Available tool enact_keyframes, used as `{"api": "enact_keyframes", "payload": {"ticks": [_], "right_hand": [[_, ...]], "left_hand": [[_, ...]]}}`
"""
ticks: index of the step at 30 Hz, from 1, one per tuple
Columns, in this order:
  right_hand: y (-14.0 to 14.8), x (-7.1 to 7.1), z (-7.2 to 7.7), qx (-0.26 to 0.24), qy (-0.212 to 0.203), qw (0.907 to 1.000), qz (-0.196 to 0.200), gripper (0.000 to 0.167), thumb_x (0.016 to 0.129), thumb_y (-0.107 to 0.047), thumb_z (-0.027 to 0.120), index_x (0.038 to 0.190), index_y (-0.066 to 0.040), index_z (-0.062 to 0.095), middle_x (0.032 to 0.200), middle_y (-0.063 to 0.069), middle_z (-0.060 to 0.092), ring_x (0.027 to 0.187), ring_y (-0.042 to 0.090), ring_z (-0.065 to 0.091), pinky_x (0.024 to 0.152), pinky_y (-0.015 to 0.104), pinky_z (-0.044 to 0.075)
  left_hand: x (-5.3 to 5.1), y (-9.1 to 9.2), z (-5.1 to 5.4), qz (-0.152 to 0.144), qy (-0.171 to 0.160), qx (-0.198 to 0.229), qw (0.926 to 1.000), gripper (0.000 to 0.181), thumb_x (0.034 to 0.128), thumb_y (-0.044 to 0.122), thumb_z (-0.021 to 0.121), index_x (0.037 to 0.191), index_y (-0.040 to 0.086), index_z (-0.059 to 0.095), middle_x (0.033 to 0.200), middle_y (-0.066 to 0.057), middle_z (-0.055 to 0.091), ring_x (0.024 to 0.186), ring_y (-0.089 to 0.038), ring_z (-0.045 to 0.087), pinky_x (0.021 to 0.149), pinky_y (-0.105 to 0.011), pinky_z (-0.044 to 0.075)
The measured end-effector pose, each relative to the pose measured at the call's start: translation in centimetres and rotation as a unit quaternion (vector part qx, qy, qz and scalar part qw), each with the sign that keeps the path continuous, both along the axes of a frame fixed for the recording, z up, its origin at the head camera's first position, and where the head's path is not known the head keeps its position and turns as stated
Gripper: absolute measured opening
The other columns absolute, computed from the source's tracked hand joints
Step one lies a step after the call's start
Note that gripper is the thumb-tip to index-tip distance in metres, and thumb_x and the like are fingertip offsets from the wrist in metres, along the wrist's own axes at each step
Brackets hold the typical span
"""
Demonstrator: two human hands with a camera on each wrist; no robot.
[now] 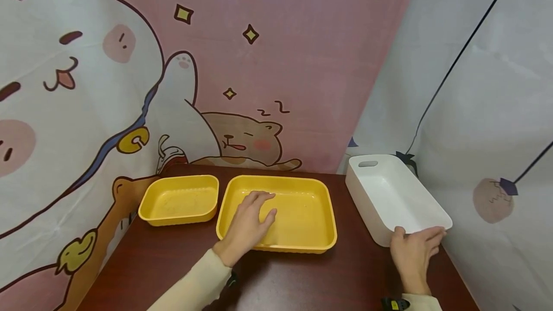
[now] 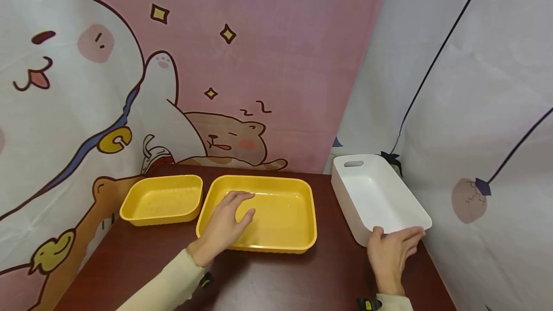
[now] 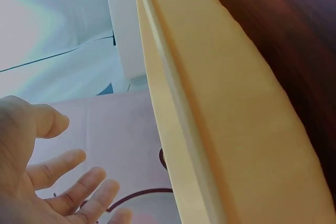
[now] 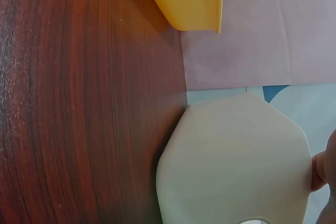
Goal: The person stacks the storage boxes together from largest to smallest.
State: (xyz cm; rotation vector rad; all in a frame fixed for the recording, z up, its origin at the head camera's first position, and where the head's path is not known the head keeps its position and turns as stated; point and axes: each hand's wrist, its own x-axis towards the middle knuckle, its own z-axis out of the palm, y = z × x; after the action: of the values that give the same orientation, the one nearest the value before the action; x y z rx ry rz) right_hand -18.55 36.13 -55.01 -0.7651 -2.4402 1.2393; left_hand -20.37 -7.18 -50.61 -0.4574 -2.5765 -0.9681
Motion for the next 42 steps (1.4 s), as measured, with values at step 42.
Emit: {"api": "enact_keyframes", "payload": {"ticks": [42], "right_hand": [[1.9,0.9,-0.1,0.036,0.052,0.9979,0.011,0.093,0.112,-0.014,0.047,0.179,0.012,-0.011,0.187,0.046,0.000,0.178,0.061,0.008,0.149,0.065,0.009]], "left_hand": [[-9.1,13.2,-0.4,-0.056,-0.153,-0.043,0.9858,0.053,0.1151,0.040,0.071,0.162,0.017,0.067,0.157,-0.007,0.068,0.137,-0.024,0.069,0.125,-0.043,0.060]]}}
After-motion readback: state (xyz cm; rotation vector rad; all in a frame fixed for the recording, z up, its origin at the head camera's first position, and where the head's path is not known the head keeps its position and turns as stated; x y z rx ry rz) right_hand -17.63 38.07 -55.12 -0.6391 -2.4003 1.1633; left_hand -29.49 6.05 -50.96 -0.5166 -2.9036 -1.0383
